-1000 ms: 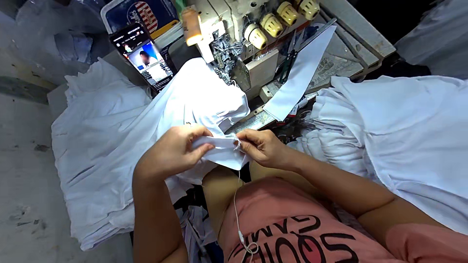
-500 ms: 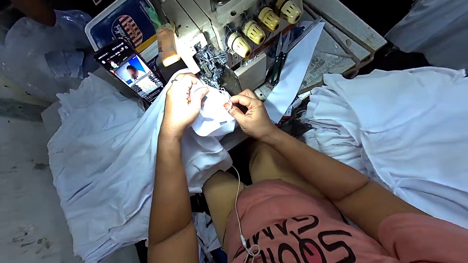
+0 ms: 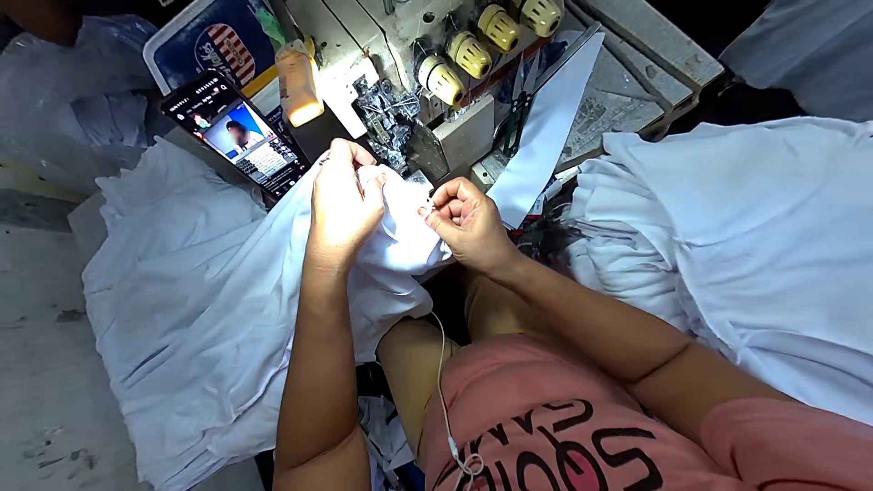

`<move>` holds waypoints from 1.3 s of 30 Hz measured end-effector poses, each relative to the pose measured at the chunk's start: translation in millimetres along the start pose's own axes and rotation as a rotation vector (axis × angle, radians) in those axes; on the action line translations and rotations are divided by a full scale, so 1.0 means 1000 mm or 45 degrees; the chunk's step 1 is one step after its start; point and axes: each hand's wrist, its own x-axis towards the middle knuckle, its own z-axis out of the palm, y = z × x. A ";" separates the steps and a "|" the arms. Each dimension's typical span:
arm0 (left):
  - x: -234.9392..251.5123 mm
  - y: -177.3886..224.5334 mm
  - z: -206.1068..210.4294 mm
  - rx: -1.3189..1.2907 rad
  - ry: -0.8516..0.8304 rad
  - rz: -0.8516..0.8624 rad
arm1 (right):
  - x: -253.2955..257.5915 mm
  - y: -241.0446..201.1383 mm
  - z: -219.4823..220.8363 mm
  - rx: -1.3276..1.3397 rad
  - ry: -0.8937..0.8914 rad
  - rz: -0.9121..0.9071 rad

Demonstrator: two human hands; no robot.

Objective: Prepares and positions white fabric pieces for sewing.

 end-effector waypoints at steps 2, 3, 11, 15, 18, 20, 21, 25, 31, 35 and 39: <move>0.001 0.001 0.005 -0.052 0.070 -0.039 | -0.001 -0.001 0.002 0.007 0.038 -0.027; 0.002 0.001 0.007 -0.079 0.101 -0.062 | 0.000 -0.001 0.003 0.003 0.061 -0.049; 0.022 0.005 0.019 -0.128 0.291 -0.164 | 0.025 0.006 0.008 -0.159 0.185 -0.264; 0.023 0.003 0.020 -0.103 0.323 -0.147 | 0.028 0.009 0.007 -0.171 0.158 -0.275; 0.023 0.001 0.021 -0.128 0.326 -0.123 | 0.028 0.009 0.006 -0.189 0.138 -0.269; 0.023 0.000 0.020 -0.132 0.334 -0.108 | 0.029 0.008 0.005 -0.195 0.131 -0.269; 0.023 -0.001 0.021 -0.132 0.338 -0.100 | 0.029 0.008 0.005 -0.199 0.130 -0.266; 0.026 -0.005 0.022 -0.074 0.375 -0.064 | 0.033 0.007 0.004 -0.223 0.128 -0.223; 0.003 -0.004 0.013 0.178 0.520 0.106 | 0.035 0.004 -0.001 -0.250 0.065 -0.192; -0.041 -0.014 -0.010 0.345 0.260 0.359 | 0.038 0.005 -0.005 -0.296 0.028 -0.145; -0.054 -0.025 -0.016 0.112 -0.113 0.524 | 0.040 0.005 -0.002 -0.418 0.065 -0.202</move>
